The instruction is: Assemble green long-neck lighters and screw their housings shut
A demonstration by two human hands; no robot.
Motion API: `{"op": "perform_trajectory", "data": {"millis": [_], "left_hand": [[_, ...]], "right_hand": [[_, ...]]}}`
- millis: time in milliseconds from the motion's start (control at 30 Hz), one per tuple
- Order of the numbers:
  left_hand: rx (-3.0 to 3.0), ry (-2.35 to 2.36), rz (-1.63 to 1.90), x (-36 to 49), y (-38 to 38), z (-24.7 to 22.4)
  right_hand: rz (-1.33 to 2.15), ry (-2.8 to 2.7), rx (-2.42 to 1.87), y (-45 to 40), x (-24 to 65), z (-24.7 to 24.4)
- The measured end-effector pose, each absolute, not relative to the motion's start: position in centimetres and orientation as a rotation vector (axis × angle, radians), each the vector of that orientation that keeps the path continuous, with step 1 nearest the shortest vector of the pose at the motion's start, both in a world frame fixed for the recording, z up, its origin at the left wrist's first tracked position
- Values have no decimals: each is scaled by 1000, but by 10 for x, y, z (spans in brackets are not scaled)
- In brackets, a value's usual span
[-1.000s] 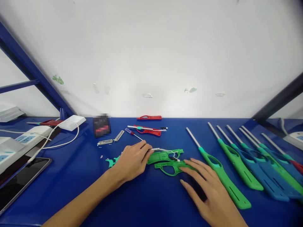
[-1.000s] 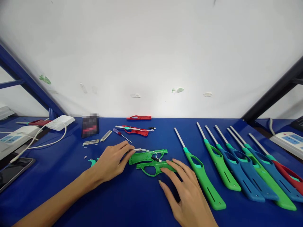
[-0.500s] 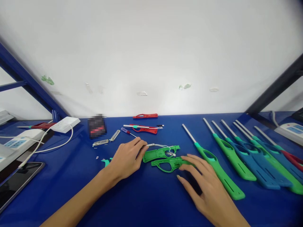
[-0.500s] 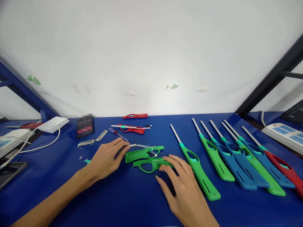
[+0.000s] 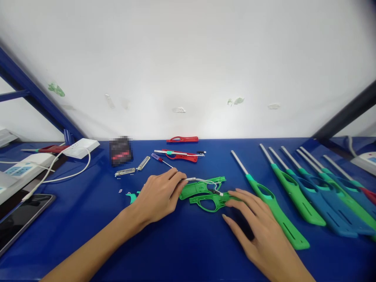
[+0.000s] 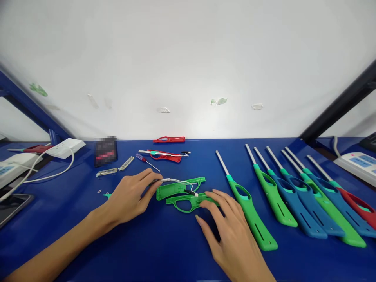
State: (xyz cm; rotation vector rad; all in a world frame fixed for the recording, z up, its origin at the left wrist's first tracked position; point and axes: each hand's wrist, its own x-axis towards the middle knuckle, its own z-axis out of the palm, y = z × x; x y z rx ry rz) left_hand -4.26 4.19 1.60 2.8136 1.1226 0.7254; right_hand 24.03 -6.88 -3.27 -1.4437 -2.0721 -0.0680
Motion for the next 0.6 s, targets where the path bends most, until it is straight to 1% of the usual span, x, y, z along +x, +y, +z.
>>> {"op": "perform_trajectory", "data": {"millis": [367,600], "left_hand": [[2827,1031,672,-41,36,15],[2929,980,751,-41,39,17]], "right_hand": [[-85,-2091,-1416,-67,239,-30],[-127,-2105,-1419,-62,244,-36]]}}
